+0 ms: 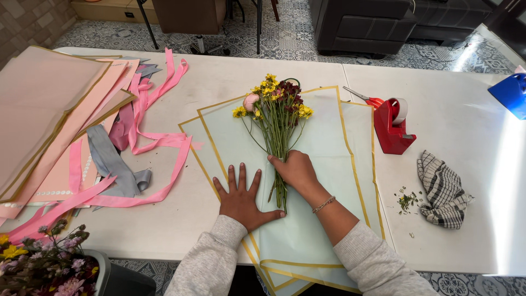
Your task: The person lays out translucent wrapping paper with gold borders on a white table, smooths it, and tapes the sheets together. They then place a small bouquet of yellow and maroon flowers onto the paper and begin folding the paper around the stems.
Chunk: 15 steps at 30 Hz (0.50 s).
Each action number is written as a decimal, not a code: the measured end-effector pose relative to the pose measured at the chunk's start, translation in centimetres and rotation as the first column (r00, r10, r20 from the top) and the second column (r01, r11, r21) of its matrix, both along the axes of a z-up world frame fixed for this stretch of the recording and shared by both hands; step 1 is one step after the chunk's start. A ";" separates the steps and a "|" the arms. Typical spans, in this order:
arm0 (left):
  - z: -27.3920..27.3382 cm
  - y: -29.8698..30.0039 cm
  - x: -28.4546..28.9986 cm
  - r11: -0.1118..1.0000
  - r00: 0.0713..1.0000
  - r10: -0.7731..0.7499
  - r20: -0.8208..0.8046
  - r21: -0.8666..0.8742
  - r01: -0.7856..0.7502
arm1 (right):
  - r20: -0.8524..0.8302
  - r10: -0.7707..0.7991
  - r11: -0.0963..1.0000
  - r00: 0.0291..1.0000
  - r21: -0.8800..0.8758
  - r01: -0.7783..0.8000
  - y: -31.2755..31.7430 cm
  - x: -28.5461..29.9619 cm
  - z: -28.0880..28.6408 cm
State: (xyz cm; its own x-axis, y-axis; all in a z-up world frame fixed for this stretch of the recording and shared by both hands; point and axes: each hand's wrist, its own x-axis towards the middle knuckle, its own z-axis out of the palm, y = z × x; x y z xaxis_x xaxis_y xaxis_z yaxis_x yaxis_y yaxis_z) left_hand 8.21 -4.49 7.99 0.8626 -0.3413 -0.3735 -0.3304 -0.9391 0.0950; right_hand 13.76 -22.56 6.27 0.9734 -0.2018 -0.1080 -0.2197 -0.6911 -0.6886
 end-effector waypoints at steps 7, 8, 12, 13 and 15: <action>0.0 0.0 0.0 1.000 1.000 -0.001 -0.010 -0.009 0.001 | -0.020 0.005 0.999 1.000 0.051 -0.004 0.8 -0.2 0.4; 0.0 0.0 -0.1 1.000 1.000 -0.002 -0.011 -0.006 0.002 | -0.029 0.001 0.998 1.000 0.067 0.001 1.0 -0.3 0.4; 0.2 -0.1 -0.1 1.000 1.000 -0.007 -0.010 0.002 0.007 | -0.033 0.027 0.999 0.999 0.041 -0.025 0.8 -0.3 1.0; 0.1 0.0 -0.1 1.000 1.000 -0.011 -0.012 0.004 0.011 | -0.036 0.023 0.999 0.999 0.043 -0.021 0.9 -0.3 0.8; 0.1 0.0 0.0 1.000 1.000 -0.006 -0.014 -0.007 0.006 | -0.044 0.037 0.999 0.998 0.035 -0.035 0.7 -0.3 0.8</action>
